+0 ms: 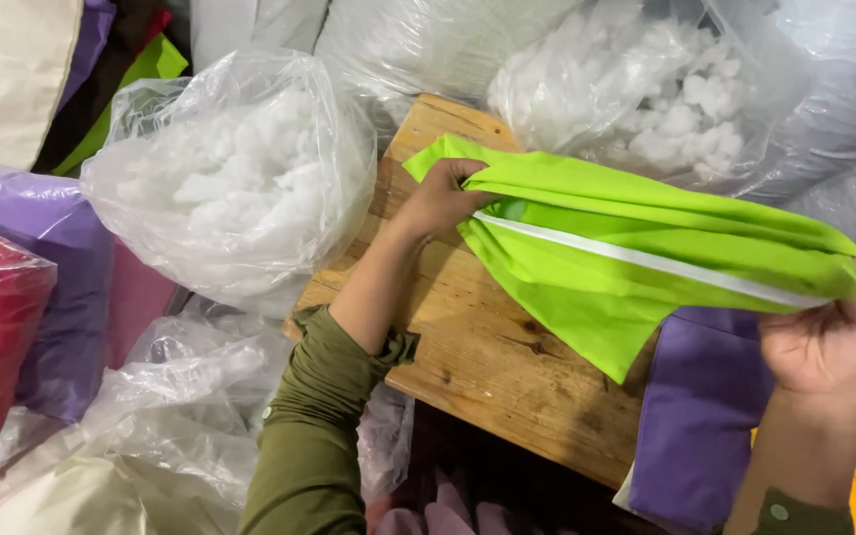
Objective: Cleaning a green pillowcase with a lint roller and then stuffing it with white fiberfill material.
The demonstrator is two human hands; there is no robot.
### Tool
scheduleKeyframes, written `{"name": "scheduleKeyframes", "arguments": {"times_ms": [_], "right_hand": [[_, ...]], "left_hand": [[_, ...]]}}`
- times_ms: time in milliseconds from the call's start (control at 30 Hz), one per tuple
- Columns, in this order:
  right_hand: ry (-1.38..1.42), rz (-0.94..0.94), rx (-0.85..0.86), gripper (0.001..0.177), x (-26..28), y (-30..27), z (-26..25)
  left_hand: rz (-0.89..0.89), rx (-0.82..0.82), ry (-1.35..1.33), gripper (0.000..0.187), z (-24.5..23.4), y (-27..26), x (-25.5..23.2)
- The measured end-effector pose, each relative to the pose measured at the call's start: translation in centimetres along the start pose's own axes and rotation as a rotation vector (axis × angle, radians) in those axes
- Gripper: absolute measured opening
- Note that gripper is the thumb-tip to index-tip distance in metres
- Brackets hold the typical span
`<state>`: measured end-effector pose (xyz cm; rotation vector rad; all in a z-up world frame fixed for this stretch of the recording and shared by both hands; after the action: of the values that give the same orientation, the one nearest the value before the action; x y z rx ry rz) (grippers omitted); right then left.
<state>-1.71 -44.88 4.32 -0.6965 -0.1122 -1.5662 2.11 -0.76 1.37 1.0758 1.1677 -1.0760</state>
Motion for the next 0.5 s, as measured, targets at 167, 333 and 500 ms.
{"name": "scheduleKeyframes", "arguments": {"times_ms": [167,333,500], "right_hand": [[-0.535,-0.102,0.133,0.047,-1.1,-1.5,0.5],[-1.615,-0.486,0.179,0.028,-3.7,-2.3,2.2],[-0.733,-0.129,0.008,0.033,-2.7,2.6,-2.0]], "left_hand": [[-0.334,0.394,-0.823,0.033,-0.8,0.9,2.7],[-0.421,0.387,-1.054,0.041,0.5,0.2,1.9],[-0.485,0.162,-1.082,0.035,0.8,-0.3,0.4]]}}
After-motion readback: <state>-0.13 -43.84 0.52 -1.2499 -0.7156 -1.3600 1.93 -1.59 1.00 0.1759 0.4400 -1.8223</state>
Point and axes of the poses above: each hand's wrist, its own y-axis towards the middle knuckle, its own z-axis out of the palm, x = y × z, the point moved 3 cm from there along y, towards the middle knuckle, and after that the axes turned 15 degrees about -x, right-handed, at the moved point
